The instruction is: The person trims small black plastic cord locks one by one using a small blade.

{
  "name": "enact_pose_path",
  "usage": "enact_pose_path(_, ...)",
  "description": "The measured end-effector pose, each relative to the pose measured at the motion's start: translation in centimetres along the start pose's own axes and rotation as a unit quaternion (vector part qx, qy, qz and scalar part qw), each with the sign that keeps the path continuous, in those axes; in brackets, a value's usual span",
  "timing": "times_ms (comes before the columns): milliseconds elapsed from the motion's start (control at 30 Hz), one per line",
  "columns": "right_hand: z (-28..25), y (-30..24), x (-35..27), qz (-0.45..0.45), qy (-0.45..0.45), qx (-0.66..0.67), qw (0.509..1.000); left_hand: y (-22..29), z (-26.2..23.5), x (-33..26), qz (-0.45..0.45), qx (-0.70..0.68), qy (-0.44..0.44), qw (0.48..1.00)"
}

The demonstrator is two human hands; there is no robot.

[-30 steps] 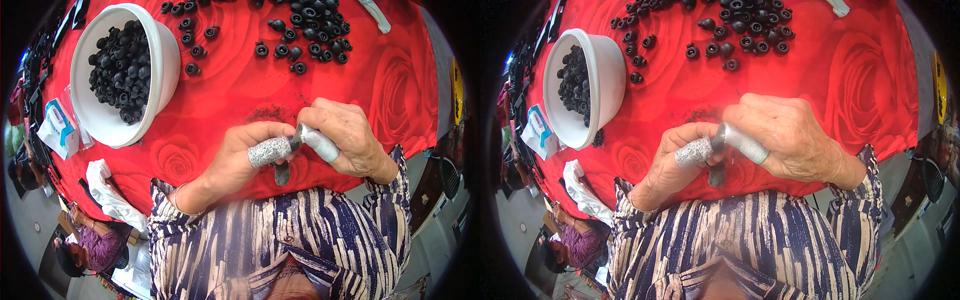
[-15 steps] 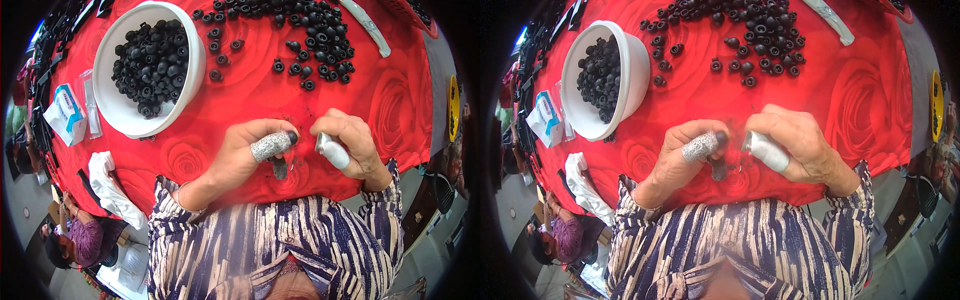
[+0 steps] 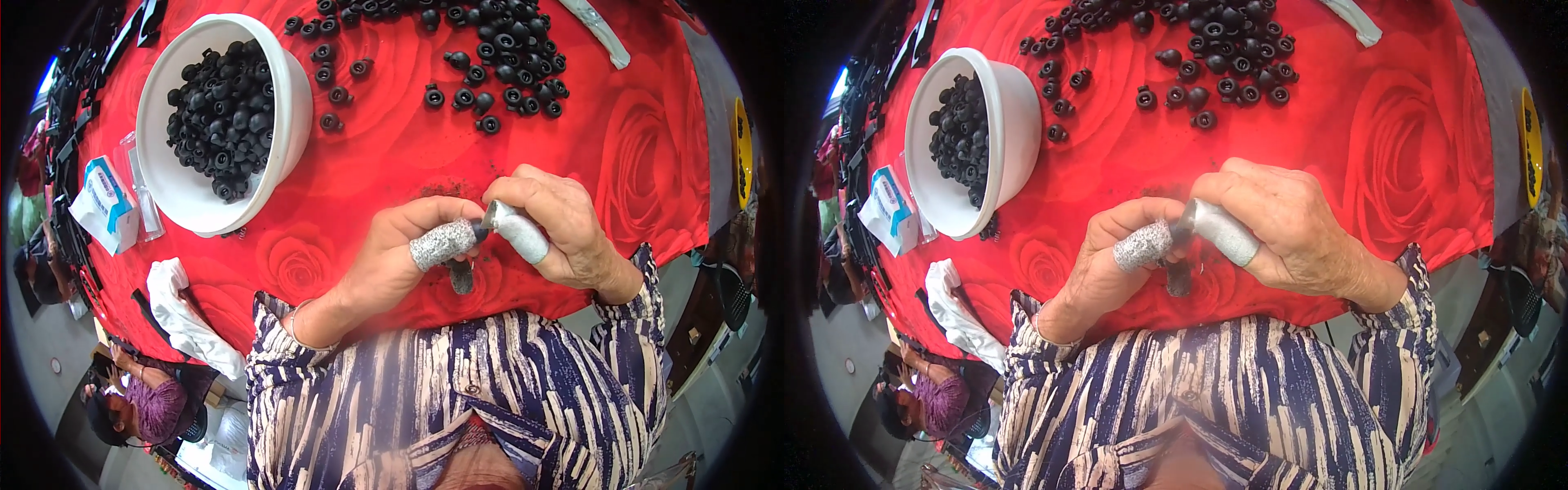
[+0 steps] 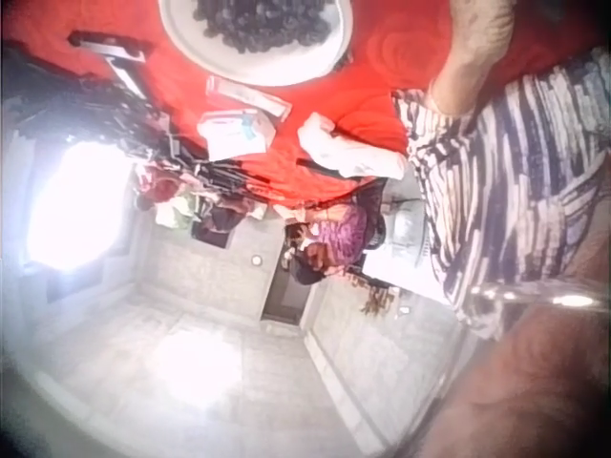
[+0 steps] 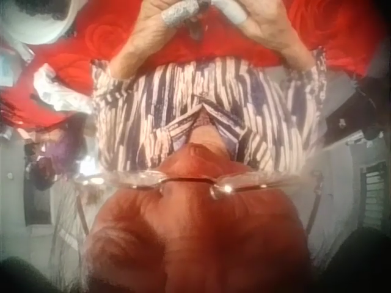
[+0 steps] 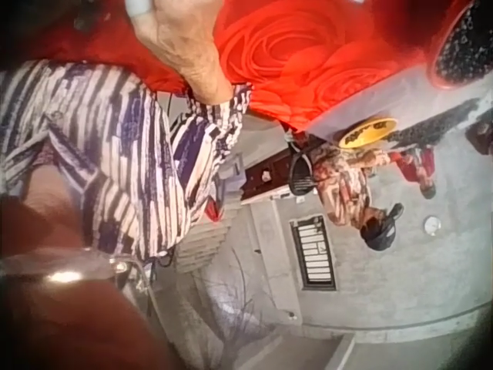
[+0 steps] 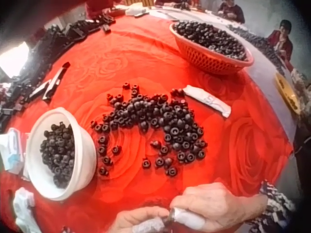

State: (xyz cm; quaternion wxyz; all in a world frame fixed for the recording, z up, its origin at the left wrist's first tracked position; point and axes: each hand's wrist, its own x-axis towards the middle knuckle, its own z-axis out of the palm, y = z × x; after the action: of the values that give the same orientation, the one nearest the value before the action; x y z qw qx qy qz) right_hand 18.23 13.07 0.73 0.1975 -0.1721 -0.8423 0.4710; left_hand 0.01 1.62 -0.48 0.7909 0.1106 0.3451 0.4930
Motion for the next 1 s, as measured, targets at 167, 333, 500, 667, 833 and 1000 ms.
enact_pose_path(167,0.2,0.0,-0.1,0.014,0.013,0.003,1.000,-0.2,0.0,0.0,0.003,0.004,0.007,1.000)
enact_pose_path(333,0.3,0.0,-0.3,0.024,0.013,0.004,1.000,-0.3,-0.2,0.0,0.014,0.018,-0.004,1.000)
enact_pose_path(500,0.2,-0.1,-0.1,0.021,0.013,0.006,1.000,-0.2,0.0,0.0,0.012,0.008,-0.004,1.000)
enact_pose_path(667,0.2,0.1,-0.1,0.009,0.002,0.001,1.000,-0.1,-0.2,-0.1,0.004,-0.013,-0.025,1.000)
enact_pose_path(833,-0.3,0.1,0.0,-0.012,-0.031,-0.014,0.999,0.1,-0.2,0.1,0.006,0.002,-0.009,1.000)
enact_pose_path(1000,-0.9,0.0,-0.1,-0.002,0.009,0.073,0.997,0.0,-0.4,0.1,0.001,-0.033,-0.004,0.999)
